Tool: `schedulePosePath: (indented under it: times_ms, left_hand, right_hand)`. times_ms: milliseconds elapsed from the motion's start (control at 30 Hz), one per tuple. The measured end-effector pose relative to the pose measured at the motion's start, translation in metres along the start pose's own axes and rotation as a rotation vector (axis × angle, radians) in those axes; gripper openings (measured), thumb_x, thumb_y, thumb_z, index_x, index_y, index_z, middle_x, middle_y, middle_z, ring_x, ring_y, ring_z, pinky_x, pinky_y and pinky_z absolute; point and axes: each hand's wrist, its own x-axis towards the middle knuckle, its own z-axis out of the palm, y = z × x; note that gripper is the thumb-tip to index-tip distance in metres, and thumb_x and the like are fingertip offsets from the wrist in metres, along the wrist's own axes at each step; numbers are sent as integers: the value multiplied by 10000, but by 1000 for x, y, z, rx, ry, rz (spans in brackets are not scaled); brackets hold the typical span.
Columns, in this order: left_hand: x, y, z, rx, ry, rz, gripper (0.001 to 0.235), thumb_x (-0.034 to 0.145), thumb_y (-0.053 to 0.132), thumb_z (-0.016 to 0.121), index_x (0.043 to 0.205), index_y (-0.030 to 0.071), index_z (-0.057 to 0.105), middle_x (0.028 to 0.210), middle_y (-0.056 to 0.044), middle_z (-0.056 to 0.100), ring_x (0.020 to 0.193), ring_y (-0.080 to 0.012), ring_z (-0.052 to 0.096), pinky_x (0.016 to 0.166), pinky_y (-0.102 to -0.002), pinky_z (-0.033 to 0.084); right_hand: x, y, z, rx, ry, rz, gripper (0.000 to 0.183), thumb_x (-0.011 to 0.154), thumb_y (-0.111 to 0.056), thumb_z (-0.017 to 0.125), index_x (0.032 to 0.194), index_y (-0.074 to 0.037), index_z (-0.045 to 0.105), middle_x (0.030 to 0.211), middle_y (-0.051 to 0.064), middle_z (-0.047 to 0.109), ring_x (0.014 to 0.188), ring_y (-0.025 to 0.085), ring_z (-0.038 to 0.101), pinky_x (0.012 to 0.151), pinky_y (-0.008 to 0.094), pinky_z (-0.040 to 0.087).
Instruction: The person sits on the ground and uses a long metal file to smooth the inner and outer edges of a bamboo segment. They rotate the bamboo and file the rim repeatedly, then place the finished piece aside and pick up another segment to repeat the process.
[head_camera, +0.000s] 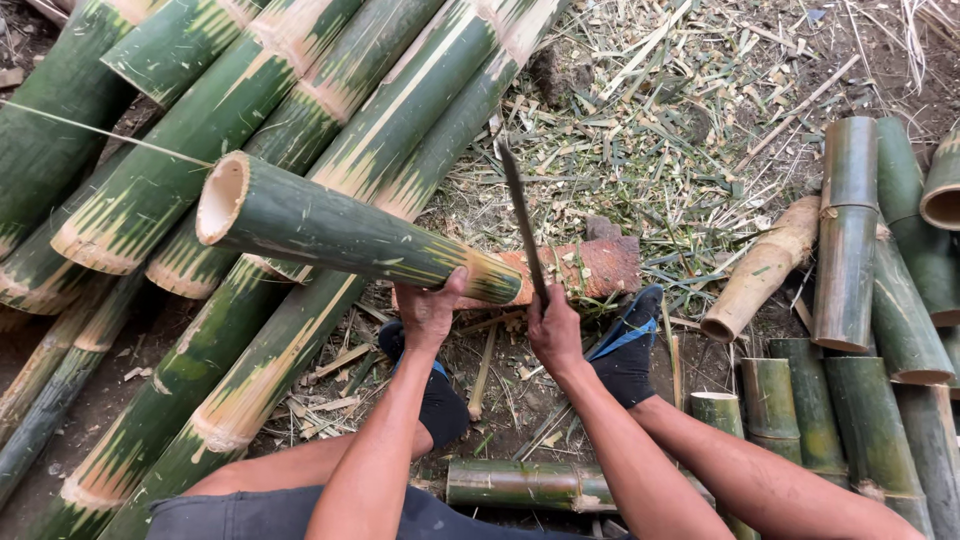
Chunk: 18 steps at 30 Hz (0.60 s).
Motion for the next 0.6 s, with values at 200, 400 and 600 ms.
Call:
schedulePosePath:
  times_ms: [200, 400, 600]
  left_hand:
    - [-1, -2, -2, -130, 49, 87, 458, 802, 228, 824, 1157, 58, 591, 1077, -42, 669, 977, -165, 661, 928, -353, 546]
    - [3, -7, -6, -151, 92, 32, 362, 813, 232, 820, 1064, 35, 648, 1010, -42, 684, 925, -187, 654, 891, -381, 534]
    - [-3, -2, -7, -60, 74, 94, 335, 861, 278, 796, 1047, 38, 653, 1001, -49, 682, 922, -183, 661, 887, -373, 538]
  right_hand:
    - [14, 20, -4, -289, -72, 27, 243, 1016, -197, 541, 1159, -8, 488, 674, 283, 664, 622, 452, 644, 525, 525, 459]
    - [7, -13, -18, -29, -78, 84, 218, 1049, -192, 454, 1166, -9, 439, 627, 203, 663, 480, 319, 664, 378, 434, 462]
    - [0, -3, 7, -145, -158, 195, 212, 1108, -205, 395, 1089, -2, 453, 659, 157, 639, 482, 293, 655, 371, 397, 477]
